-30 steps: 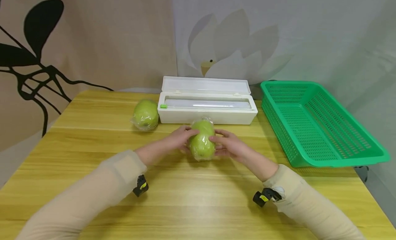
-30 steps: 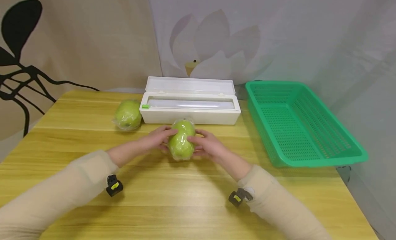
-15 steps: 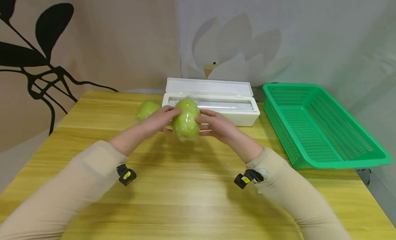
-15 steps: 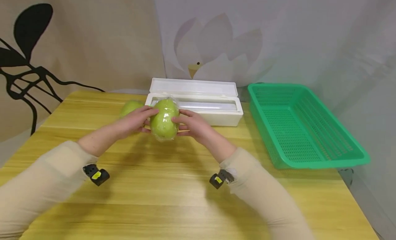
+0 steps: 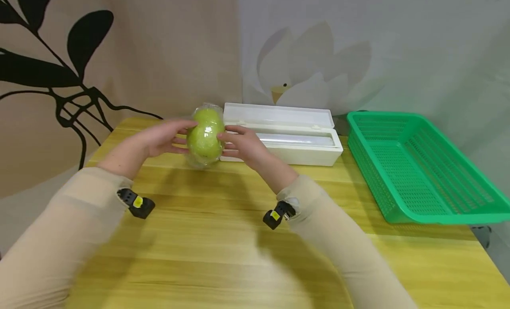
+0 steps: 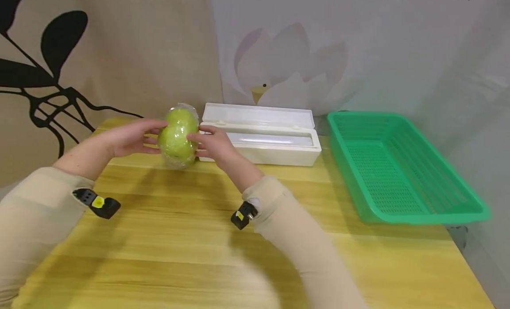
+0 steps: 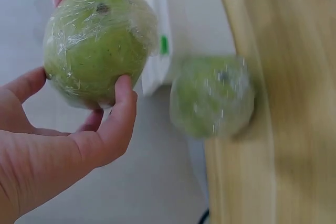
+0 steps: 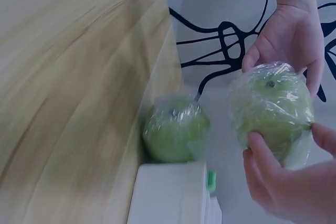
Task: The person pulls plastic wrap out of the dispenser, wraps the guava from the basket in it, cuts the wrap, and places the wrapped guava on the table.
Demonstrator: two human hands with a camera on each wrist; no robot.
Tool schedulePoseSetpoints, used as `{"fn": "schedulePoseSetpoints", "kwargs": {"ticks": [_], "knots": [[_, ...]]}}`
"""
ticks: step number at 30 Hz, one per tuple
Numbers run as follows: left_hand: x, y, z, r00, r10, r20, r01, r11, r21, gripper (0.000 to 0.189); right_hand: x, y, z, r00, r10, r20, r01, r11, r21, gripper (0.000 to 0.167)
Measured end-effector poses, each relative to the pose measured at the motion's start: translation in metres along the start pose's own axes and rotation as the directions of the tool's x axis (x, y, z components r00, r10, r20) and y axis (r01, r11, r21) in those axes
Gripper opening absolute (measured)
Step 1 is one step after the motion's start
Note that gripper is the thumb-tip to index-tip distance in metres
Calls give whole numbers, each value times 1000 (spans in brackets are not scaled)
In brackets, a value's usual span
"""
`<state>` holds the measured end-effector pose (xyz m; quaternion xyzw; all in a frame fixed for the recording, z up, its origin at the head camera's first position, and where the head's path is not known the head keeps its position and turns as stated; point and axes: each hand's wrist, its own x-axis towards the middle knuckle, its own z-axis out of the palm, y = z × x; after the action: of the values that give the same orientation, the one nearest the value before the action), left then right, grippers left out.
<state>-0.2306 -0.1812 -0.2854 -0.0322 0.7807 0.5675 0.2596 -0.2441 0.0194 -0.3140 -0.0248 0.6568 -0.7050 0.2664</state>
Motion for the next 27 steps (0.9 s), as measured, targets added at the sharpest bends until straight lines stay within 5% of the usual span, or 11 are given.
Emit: {"fn": "schedulePoseSetpoints", "kwargs": {"ticks": [6,12,27], "knots": [[-4,-14,-33,998,-23,-63,24,1000,15,50,14,-2,34,1000,-11,9,11,1000,-1,56],[-12,-35,-54,991,-69,-118,72,997,22,41,25,10,62,999,2,45,-7,994,109,51],[-9,-71,-44,980,-176,-94,178,984,14,51,25,51,75,988,91,124,-86,995,-50,56]]}}
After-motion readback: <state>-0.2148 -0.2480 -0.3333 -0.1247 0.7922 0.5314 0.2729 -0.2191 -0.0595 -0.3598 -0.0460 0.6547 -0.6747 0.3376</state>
